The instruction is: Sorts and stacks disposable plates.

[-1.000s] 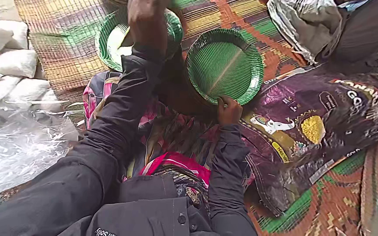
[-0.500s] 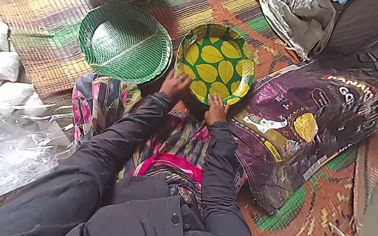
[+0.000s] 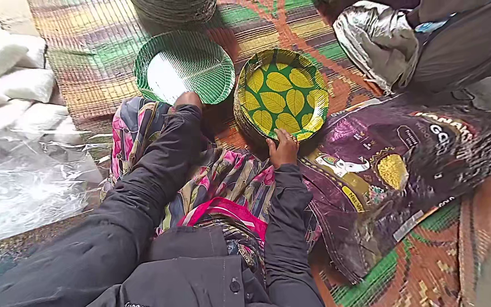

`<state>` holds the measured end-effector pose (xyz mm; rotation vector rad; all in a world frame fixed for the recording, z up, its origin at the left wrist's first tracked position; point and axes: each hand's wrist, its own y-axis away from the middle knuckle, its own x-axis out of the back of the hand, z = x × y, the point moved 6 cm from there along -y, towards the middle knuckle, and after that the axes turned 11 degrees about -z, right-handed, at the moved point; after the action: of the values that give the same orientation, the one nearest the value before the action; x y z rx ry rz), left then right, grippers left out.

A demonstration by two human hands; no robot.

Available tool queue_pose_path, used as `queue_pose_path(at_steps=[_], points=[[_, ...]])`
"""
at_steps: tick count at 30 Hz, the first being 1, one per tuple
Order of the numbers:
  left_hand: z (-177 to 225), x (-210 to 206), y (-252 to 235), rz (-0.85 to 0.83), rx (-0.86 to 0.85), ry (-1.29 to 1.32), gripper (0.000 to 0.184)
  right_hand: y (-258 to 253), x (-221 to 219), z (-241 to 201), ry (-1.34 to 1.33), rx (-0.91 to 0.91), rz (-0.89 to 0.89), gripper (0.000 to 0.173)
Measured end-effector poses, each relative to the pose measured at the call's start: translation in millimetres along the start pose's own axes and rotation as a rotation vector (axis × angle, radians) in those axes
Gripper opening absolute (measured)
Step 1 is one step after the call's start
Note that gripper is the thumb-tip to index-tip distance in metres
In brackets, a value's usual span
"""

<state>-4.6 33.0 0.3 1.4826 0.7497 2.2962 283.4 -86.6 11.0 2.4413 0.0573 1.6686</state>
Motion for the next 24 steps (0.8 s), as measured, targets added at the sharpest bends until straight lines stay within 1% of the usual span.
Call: queue_pose_path(at_steps=[1, 2, 3, 4, 5, 6, 7, 8, 9, 10, 11, 12, 13, 14, 15, 16, 17, 18, 19, 20, 21, 22, 23, 24], points=[[-3.6, 7.9, 3.0, 0.035, -0.028, 0.043, 0.039, 1.8, 3.8, -2.0, -0.013, 0.028, 0.06, 0.047], [-5.1, 17.2, 10.0, 0.123, -0.068, 0.08, 0.036, 3.8, 8.8, -5.6, -0.022, 0.054, 0.132, 0.049], [-3.3, 27.2, 22.2, 0.274, -0.14, 0.09, 0.034, 6.7, 15.1, -11.0, -0.018, 0.095, 0.243, 0.053], [2.0, 36.7, 38.2, 0.512, -0.278, 0.07, 0.032, 11.2, 22.3, -19.1, -0.003, 0.141, 0.378, 0.061], [9.8, 42.8, 56.5, 0.808, -0.504, 0.052, 0.029, 16.9, 30.3, -28.9, 0.019, 0.2, 0.534, 0.07], [19.2, 44.5, 76.2, 1.012, -0.765, 0.039, 0.026, 23.1, 38.4, -39.2, 0.048, 0.266, 0.673, 0.077], [30.0, 41.8, 97.6, 1.12, -1.01, 0.032, 0.023, 30.3, 46.1, -49.7, 0.094, 0.33, 0.783, 0.079], [41.3, 34.7, 119.4, 1.13, -1.206, 0.005, 0.02, 38.0, 53.3, -60.0, 0.149, 0.379, 0.843, 0.077], [51.7, 23.8, 139.1, 1.098, -1.362, -0.025, 0.017, 44.7, 59.3, -69.4, 0.187, 0.423, 0.855, 0.072], [60.7, 10.6, 154.7, 1.056, -1.488, -0.057, 0.015, 50.1, 63.0, -76.4, 0.22, 0.46, 0.864, 0.061], [67.9, -2.2, 165.9, 1.024, -1.573, -0.091, 0.015, 54.3, 64.5, -80.4, 0.246, 0.488, 0.888, 0.046], [72.5, -11.8, 171.2, 1.017, -1.615, -0.091, 0.016, 58.5, 65.6, -81.6, 0.263, 0.507, 0.924, 0.032], [74.0, -16.0, 168.8, 1.042, -1.605, -0.054, 0.015, 60.9, 64.4, -78.4, 0.29, 0.491, 0.946, 0.025], [72.6, -15.3, 160.1, 1.079, -1.547, 0.001, 0.014, 62.1, 60.7, -72.5, 0.316, 0.448, 0.974, 0.02], [70.0, -10.3, 147.3, 1.109, -1.425, 0.04, 0.016, 60.2, 55.9, -64.7, 0.338, 0.395, 0.995, 0.018], [65.7, -3.2, 129.5, 1.079, -1.267, 0.057, 0.027, 54.2, 50.8, -55.8, 0.346, 0.337, 0.986, 0.017], [59.6, 2.4, 106.1, 0.979, -1.096, 0.065, 0.041, 44.7, 45.3, -45.8, 0.35, 0.27, 0.938, 0.02], [51.4, 3.6, 78.8, 0.817, -0.917, 0.064, 0.055, 33.9, 39.2, -35.4, 0.344, 0.207, 0.85, 0.023], [41.9, 0.0, 48.9, 0.613, -0.73, 0.037, 0.065, 21.6, 32.8, -25.3, 0.316, 0.162, 0.726, 0.028], [32.1, -8.1, 21.8, 0.413, -0.556, -0.024, 0.07, 9.3, 24.8, -16.7, 0.282, 0.124, 0.561, 0.031], [24.1, -18.7, 1.4, 0.227, -0.396, -0.088, 0.064, -1.4, 15.7, -10.4, 0.251, 0.087, 0.388, 0.032], [19.6, -27.0, -9.3, 0.088, -0.269, -0.142, 0.051, -10.2, 6.5, -6.5, 0.236, 0.041, 0.217, 0.032], [18.5, -30.7, -11.5, 0.009, -0.182, -0.15, 0.038, -15.5, -1.7, -5.5, 0.219, 0.014, 0.093, 0.031], [19.1, -29.9, -8.2, -0.011, -0.121, -0.132, 0.03, -17.5, -6.8, -7.3, 0.2, 0.019, 0.053, 0.032]])
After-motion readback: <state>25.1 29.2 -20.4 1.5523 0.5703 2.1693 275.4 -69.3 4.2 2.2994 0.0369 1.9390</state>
